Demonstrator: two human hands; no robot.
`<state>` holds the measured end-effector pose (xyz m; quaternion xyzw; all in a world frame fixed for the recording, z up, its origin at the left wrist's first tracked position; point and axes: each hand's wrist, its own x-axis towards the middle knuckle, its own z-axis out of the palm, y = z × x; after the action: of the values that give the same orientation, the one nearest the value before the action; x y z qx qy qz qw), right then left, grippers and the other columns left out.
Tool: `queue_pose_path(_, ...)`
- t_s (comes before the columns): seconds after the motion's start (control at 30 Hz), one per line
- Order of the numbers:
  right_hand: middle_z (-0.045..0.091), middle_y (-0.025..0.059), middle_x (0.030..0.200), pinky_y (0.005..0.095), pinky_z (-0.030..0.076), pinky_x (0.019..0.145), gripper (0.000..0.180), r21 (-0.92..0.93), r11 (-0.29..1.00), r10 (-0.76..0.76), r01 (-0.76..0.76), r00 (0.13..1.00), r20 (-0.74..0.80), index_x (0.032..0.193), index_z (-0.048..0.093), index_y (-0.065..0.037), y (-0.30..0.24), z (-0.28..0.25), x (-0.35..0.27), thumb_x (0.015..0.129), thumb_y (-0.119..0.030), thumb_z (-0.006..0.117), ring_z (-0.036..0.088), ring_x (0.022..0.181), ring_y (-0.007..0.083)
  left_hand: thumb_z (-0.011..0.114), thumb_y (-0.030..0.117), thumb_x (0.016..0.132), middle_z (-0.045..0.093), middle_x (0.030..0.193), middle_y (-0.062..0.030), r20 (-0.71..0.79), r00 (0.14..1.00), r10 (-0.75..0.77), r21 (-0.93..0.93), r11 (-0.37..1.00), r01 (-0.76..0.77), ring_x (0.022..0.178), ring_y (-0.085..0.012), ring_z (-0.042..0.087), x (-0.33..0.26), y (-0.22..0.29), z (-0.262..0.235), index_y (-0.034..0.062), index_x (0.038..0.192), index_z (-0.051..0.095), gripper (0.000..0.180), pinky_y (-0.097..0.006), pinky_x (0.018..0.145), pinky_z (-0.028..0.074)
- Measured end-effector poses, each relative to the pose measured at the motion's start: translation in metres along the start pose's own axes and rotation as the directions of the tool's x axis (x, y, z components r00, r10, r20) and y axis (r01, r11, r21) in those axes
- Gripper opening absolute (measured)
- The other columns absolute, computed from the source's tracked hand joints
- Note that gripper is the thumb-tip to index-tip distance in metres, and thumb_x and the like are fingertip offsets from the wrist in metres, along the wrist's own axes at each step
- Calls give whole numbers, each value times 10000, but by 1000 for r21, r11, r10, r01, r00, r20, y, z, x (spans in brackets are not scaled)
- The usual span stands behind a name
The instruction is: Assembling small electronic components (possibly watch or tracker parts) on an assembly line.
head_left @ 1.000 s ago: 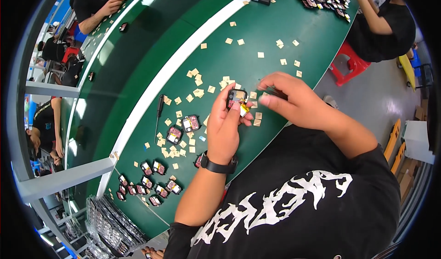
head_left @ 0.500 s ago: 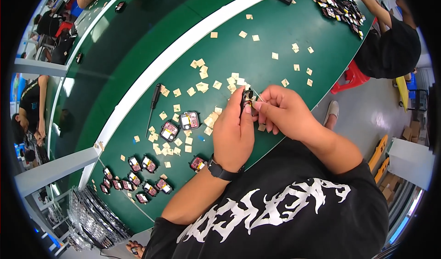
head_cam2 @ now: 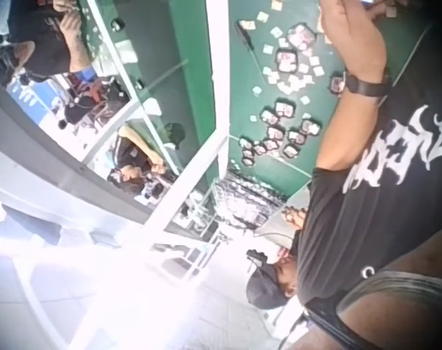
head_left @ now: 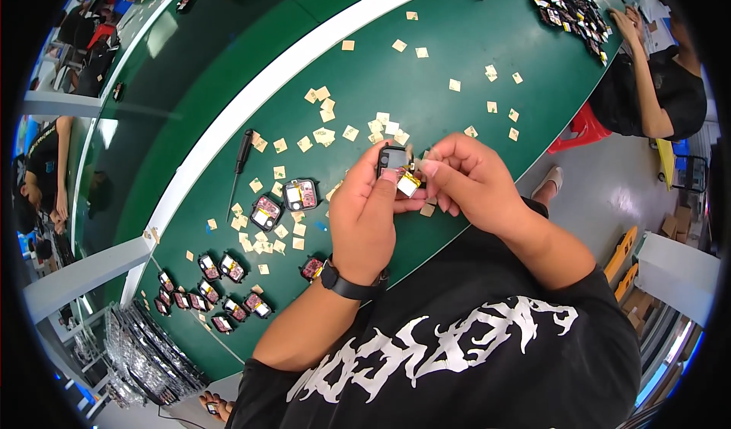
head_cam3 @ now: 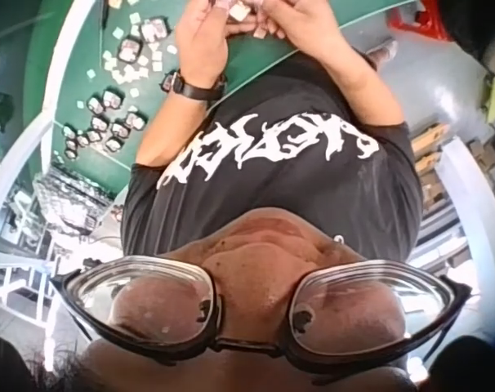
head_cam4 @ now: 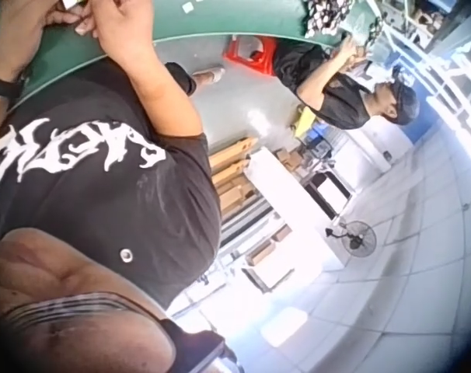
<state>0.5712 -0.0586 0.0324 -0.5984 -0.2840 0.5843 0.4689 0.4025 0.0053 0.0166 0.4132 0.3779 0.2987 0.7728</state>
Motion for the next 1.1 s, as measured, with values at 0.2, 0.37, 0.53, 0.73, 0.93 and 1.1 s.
queue_pose_path(0.2, 651, 37, 884, 241, 465, 547, 263, -542, 728, -415, 419, 899, 138, 1084, 665, -47, -7, -2, 0, 850, -68, 783, 609, 677, 75, 430, 82, 1063, 625, 1220, -166, -3, 1000, 22, -148, 989, -23, 980, -212, 697, 3, -3, 0, -74, 1446, 419, 414, -322, 837, 605)
queue_pose_path(0.37, 675, 73, 843, 239, 462, 543, 234, -632, 540, -597, 555, 782, 177, 1029, 725, -28, -7, 0, 8, 803, -45, 785, 606, 627, 106, 434, 82, 1066, 621, 1205, -154, 84, 996, -10, -205, 978, 27, 1005, -211, 690, 3, 2, -4, -58, 1441, 425, 401, -312, 845, 598)
queue_pose_path(0.53, 696, 28, 838, 204, 462, 567, 112, -372, 880, -320, 295, 947, -6, 1004, 705, 17, -6, 0, 12, 909, -42, 704, 580, 635, 34, 467, 104, 1055, 648, 1127, -133, 82, 997, -2, -96, 995, 10, 854, -177, 689, 3, -2, -7, -35, 1422, 442, 393, -275, 722, 574)
queue_pose_path(0.73, 656, -10, 830, 187, 457, 594, 82, -136, 967, -217, 216, 976, 9, 973, 688, 44, -6, 3, 13, 941, -31, 679, 543, 653, 10, 517, 51, 1024, 674, 908, -54, 47, 997, 62, 128, 990, -68, 641, -66, 582, 1, -3, -4, -11, 1349, 545, 332, -230, 568, 476)
queue_pose_path(0.93, 639, 28, 820, 225, 459, 599, 90, -426, 821, -402, 380, 915, 42, 968, 726, 22, -12, 2, 11, 899, -36, 720, 553, 666, 60, 517, 72, 1038, 637, 946, -36, 73, 992, 108, 114, 987, -116, 638, -41, 523, 4, -11, -6, 37, 1352, 538, 317, -189, 520, 374)
queue_pose_path(1.1, 632, 45, 825, 256, 445, 608, 93, -284, 847, -473, 450, 881, -15, 966, 747, 10, 3, 4, 16, 893, -43, 724, 553, 700, 92, 502, 77, 1042, 592, 884, -15, 79, 977, 200, 260, 941, -214, 647, -43, 514, 5, -13, -3, 49, 1378, 518, 338, -184, 540, 377)
